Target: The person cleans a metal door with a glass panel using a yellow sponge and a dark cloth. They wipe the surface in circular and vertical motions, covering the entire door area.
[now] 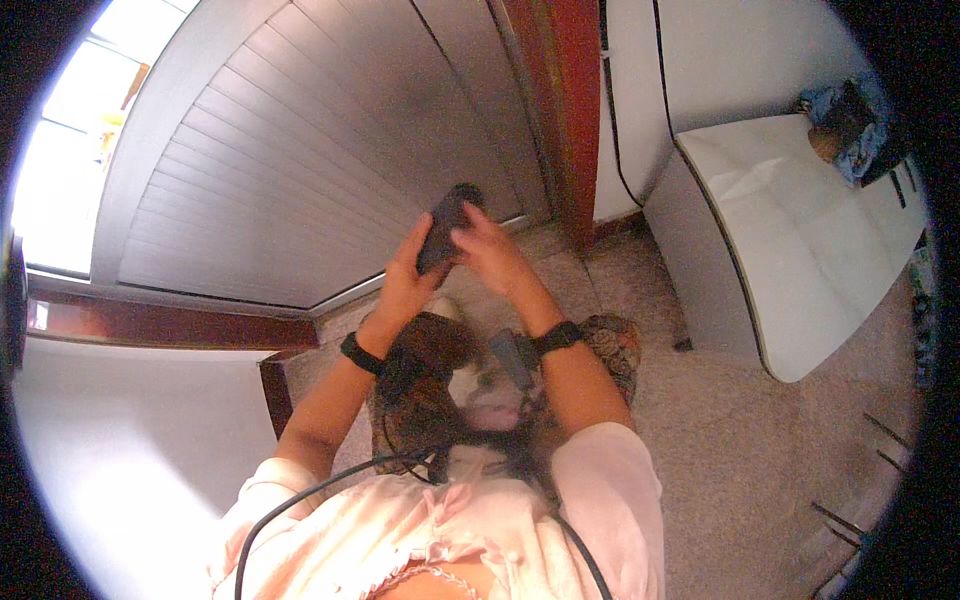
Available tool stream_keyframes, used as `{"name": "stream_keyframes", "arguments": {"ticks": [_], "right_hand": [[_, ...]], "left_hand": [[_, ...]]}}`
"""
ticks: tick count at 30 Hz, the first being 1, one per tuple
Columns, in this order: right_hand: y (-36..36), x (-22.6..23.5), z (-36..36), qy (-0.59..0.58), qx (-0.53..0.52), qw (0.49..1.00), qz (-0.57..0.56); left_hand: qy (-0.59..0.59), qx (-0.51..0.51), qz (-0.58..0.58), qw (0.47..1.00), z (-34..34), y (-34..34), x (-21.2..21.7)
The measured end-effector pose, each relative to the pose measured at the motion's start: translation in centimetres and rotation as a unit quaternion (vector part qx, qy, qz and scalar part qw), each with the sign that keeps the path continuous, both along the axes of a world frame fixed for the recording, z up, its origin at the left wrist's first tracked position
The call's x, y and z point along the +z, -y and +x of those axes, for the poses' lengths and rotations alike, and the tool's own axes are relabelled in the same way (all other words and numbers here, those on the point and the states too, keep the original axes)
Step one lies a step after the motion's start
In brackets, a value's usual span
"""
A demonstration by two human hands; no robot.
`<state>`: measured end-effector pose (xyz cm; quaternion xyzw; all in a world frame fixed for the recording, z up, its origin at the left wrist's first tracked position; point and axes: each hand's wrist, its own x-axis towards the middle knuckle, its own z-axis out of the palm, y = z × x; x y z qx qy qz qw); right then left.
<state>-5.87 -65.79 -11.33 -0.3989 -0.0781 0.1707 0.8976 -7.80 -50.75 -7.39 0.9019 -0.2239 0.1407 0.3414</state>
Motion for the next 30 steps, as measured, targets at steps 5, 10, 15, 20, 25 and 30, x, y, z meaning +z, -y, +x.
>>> {"name": "stream_keyframes", "arguments": {"ticks": [5,10,15,20,25,30], "right_hand": [[-0.1,1.4,-0.9,0.204,-0.101,0.942,-0.247],[0.7,-0.3,0.3,0.244,-0.162,0.78,-0.553],[1.9,1.6,-0.3,0.15,-0.21,0.815,-0.52],[3.4,2.4,0.2,0.094,-0.098,0.814,-0.566],[3.5,0.4,0.3,0.107,-0.055,0.936,-0.332],[4.3,-0.7,0.9,0.064,-0.029,0.985,-0.157]], "left_hand": [[-0.352,0.0,-0.23,0.907,1.2,-2.4,1.7],[-0.393,0.079,-0.129,0.907,0.5,-0.8,5.6],[-0.3,0.089,-0.1,0.945,3.1,-4.2,5.3],[-0.254,0.098,-0.08,0.959,4.0,-5.3,6.4],[-0.33,0.049,-0.157,0.929,5.6,-7.9,4.5],[-0.323,-0.013,-0.127,0.938,4.8,-7.8,6.7]]}}
